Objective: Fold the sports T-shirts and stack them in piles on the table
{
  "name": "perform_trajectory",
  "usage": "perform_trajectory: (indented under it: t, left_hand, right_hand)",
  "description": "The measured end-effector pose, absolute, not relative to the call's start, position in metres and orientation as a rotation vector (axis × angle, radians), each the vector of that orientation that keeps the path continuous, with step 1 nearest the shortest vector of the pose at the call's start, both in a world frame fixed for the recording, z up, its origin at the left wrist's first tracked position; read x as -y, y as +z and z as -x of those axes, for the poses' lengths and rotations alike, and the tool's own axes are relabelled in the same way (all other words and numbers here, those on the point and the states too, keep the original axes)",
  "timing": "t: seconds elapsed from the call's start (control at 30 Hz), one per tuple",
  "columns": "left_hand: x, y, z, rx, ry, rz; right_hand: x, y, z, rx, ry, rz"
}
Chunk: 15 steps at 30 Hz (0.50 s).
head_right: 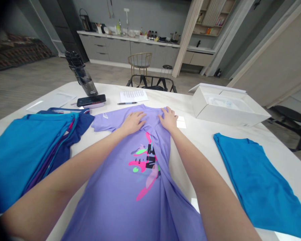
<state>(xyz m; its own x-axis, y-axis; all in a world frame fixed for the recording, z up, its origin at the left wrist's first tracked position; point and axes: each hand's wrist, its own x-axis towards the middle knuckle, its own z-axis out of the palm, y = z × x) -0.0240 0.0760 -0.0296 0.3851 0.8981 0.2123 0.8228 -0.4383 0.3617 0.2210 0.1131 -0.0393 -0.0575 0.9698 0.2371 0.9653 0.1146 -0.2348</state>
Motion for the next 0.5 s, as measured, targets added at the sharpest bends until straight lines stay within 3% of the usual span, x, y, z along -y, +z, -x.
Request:
perform_trajectory:
  t: [0.13, 0.5]
  left_hand:
    - [-0.052, -0.032, 0.022, -1.532, 0.253, -2.437]
    - [0.055, -0.032, 0.001, -1.369, 0.229, -2.551]
  right_hand:
    - [-0.077, -0.042, -0.219, 2.244, 0.178, 1.907]
    - [0.034, -0.049, -0.239, 2.266, 0.304, 1.809]
